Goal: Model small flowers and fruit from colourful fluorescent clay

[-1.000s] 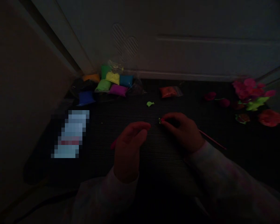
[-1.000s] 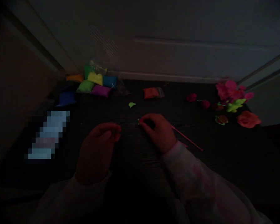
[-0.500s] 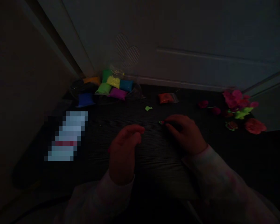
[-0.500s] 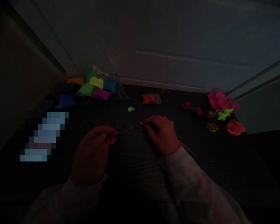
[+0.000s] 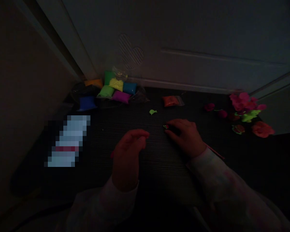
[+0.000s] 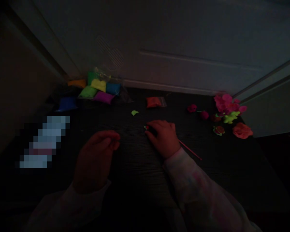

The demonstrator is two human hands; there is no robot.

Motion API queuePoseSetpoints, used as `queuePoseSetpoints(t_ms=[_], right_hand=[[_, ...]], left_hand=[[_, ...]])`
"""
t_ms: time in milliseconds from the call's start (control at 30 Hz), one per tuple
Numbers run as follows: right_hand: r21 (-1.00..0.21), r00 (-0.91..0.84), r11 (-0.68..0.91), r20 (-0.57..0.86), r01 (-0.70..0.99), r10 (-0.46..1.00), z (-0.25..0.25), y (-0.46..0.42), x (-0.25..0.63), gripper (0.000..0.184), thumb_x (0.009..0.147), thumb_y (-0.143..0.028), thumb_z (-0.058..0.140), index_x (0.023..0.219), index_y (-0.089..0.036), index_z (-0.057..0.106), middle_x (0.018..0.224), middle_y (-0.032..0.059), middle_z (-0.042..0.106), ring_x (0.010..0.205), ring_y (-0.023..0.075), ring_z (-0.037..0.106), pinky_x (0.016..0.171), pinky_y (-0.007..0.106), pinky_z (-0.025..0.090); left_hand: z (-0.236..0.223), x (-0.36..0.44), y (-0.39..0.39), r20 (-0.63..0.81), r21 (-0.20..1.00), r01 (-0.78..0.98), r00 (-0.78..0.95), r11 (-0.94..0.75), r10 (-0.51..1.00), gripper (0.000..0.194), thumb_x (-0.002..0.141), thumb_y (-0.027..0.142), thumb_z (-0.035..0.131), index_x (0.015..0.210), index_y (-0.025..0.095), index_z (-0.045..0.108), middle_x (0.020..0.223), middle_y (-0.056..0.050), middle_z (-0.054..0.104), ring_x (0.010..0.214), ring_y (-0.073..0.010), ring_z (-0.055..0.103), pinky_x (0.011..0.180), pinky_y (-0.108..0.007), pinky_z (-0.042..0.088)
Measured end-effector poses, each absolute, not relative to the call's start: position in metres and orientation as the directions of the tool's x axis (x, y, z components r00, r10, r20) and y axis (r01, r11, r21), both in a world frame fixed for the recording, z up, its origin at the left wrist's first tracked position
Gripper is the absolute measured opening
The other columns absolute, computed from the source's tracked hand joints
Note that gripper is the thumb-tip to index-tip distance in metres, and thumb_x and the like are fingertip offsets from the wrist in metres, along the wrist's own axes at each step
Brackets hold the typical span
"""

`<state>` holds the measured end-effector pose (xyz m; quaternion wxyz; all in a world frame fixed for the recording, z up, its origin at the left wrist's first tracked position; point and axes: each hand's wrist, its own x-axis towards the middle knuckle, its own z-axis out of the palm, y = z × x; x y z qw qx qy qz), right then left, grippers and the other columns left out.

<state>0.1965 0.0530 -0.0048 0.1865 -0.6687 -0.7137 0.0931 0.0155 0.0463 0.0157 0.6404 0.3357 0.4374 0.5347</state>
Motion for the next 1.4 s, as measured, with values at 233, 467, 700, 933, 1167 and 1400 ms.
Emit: queuePoseSetpoints(t_ms=[233, 467, 700, 933, 1167, 1400], right_hand=[[-0.792, 0.112, -0.037, 0.04, 0.609, 0.993, 0.007, 0.048, 0.192, 0.021, 0.071, -0.032, 0.057, 0.09, -0.023, 0.062, 0.093, 0.0026, 0.065, 0.087, 0.019, 0.058, 0.078, 0.038, 0.042], [-0.959, 0.065, -0.193, -0.21, -0.206, 0.975, 0.031, 0.034, 0.182, 0.013, 0.064, -0.029, 0.065, 0.077, -0.028, 0.065, 0.073, -0.0045, 0.068, 0.071, 0.0114, 0.063, 0.069, 0.026, 0.05], [-0.919, 0.075, -0.159, -0.199, -0.361, 0.977, 0.034, 0.032, 0.179, 0.01, 0.064, -0.025, 0.064, 0.074, -0.027, 0.064, 0.075, -0.0052, 0.067, 0.07, 0.0091, 0.062, 0.069, 0.024, 0.051], [-0.975, 0.116, -0.119, -0.142, -0.19, 0.983, 0.031, 0.031, 0.182, 0.016, 0.062, -0.025, 0.065, 0.078, -0.025, 0.06, 0.071, -0.0043, 0.063, 0.066, 0.0094, 0.06, 0.063, 0.024, 0.049], [-0.692, 0.115, 0.077, 0.226, 0.718, 0.967, 0.011, 0.046, 0.192, 0.013, 0.067, -0.025, 0.061, 0.076, -0.019, 0.055, 0.072, -0.0002, 0.059, 0.069, 0.0135, 0.055, 0.065, 0.028, 0.044], [-0.576, 0.106, -0.026, 0.106, 0.817, 0.989, -0.005, 0.061, 0.197, 0.01, 0.068, -0.019, 0.059, 0.076, -0.018, 0.053, 0.07, -0.0013, 0.058, 0.063, 0.0114, 0.054, 0.058, 0.024, 0.042]], left_hand=[[0.012, 0.016, 0.046, -0.257, 0.923, -0.284, 0.052, 0.261, 0.965, 0.006, 0.067, 0.022, 0.06, 0.072, 0.022, 0.064, 0.07, 0.001, 0.061, 0.063, -0.0081, 0.052, 0.055, -0.019, 0.042], [0.018, 0.024, 0.044, -0.27, 0.953, -0.089, 0.195, 0.291, 0.943, 0.007, 0.065, 0.018, 0.06, 0.07, 0.021, 0.064, 0.066, 0.001, 0.063, 0.057, -0.009, 0.056, 0.048, -0.019, 0.042], [0.017, 0.023, 0.044, -0.283, 0.946, -0.098, 0.217, 0.31, 0.934, 0.007, 0.066, 0.018, 0.06, 0.07, 0.022, 0.063, 0.067, 0.002, 0.064, 0.059, -0.0088, 0.057, 0.048, -0.018, 0.043], [0.017, 0.022, 0.046, -0.287, 0.944, -0.106, 0.204, 0.312, 0.936, 0.006, 0.066, 0.018, 0.06, 0.07, 0.022, 0.063, 0.064, 0.003, 0.063, 0.055, -0.007, 0.053, 0.047, -0.017, 0.041], [0.017, 0.022, 0.044, -0.279, 0.952, -0.071, 0.207, 0.299, 0.938, 0.005, 0.066, 0.02, 0.06, 0.071, 0.021, 0.063, 0.068, 0.004, 0.062, 0.061, -0.0064, 0.054, 0.054, -0.016, 0.042], [0.018, 0.019, 0.044, -0.265, 0.959, -0.04, 0.218, 0.28, 0.939, 0.006, 0.068, 0.02, 0.06, 0.072, 0.023, 0.062, 0.069, 0.007, 0.062, 0.063, -0.0032, 0.053, 0.057, -0.012, 0.041]])
